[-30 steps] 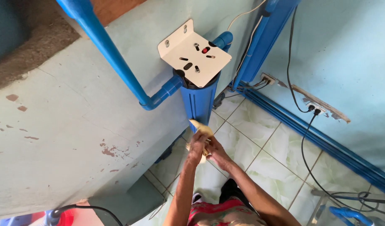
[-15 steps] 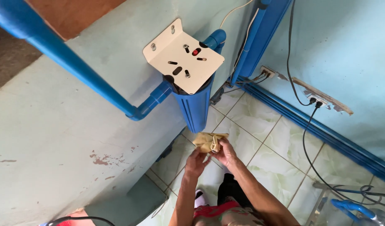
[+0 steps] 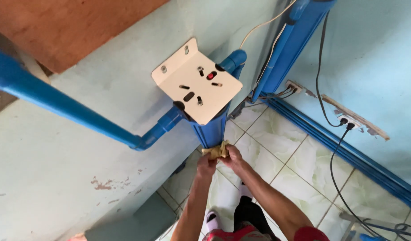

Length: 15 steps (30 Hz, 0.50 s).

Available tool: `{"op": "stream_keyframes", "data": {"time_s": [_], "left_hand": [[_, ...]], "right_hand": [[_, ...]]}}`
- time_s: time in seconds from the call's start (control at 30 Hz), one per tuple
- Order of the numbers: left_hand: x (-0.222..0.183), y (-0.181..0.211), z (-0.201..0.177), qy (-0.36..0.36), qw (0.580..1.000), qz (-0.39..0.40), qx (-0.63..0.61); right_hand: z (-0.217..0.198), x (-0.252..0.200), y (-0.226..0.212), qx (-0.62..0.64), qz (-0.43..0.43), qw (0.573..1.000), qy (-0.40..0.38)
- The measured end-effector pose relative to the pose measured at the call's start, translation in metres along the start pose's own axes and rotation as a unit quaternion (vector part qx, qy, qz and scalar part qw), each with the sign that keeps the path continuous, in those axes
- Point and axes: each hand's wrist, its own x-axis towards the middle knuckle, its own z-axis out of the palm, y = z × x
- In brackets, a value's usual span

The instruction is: Wiping down a water filtration control panel and filter housings with a cleaning cloth.

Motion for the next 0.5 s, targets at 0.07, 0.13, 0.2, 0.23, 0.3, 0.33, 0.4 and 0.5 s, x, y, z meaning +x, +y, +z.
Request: {"op": "stream_keyframes", "data": {"time_s": [0.07, 0.13, 0.2, 0.23, 0.3, 0.33, 0.4, 0.5], "left_hand": [[-0.023, 0.0, 0.028, -0.014, 1.0, 0.015, -0.019], [-0.044, -0.003, 0.045, -0.022, 0.999, 0.027, -0.039], [-0.053, -0.003, 0.068, -0.051, 0.995, 0.081, -0.033], [-0.076, 0.001, 0.09, -0.055, 0.995, 0.08, -0.031], [-0.121, 0.008, 0.139, 0.012, 0.995, 0.08, -0.063], [-0.142, 0.01, 0.154, 0.009, 0.995, 0.078, -0.061], [-0.185, 0.017, 0.183, -0.101, 0.982, 0.151, -0.054], [-0.247, 0.034, 0.236, -0.139, 0.973, 0.18, -0.033]], "right_hand": [[0.003, 0.002, 0.002, 0.014, -0.026, 0.999, -0.031], [0.016, -0.014, 0.0, 0.03, -0.048, 0.997, -0.058], [0.049, -0.04, -0.016, -0.077, -0.136, 0.988, 0.004], [0.076, -0.068, -0.026, -0.076, -0.14, 0.987, 0.003], [0.132, -0.123, -0.049, -0.08, -0.158, 0.981, 0.077], [0.143, -0.137, -0.056, -0.079, -0.162, 0.981, 0.078], [0.168, -0.166, -0.066, -0.108, -0.209, 0.97, 0.062], [0.194, -0.189, -0.083, -0.114, -0.262, 0.958, 0.013]]}}
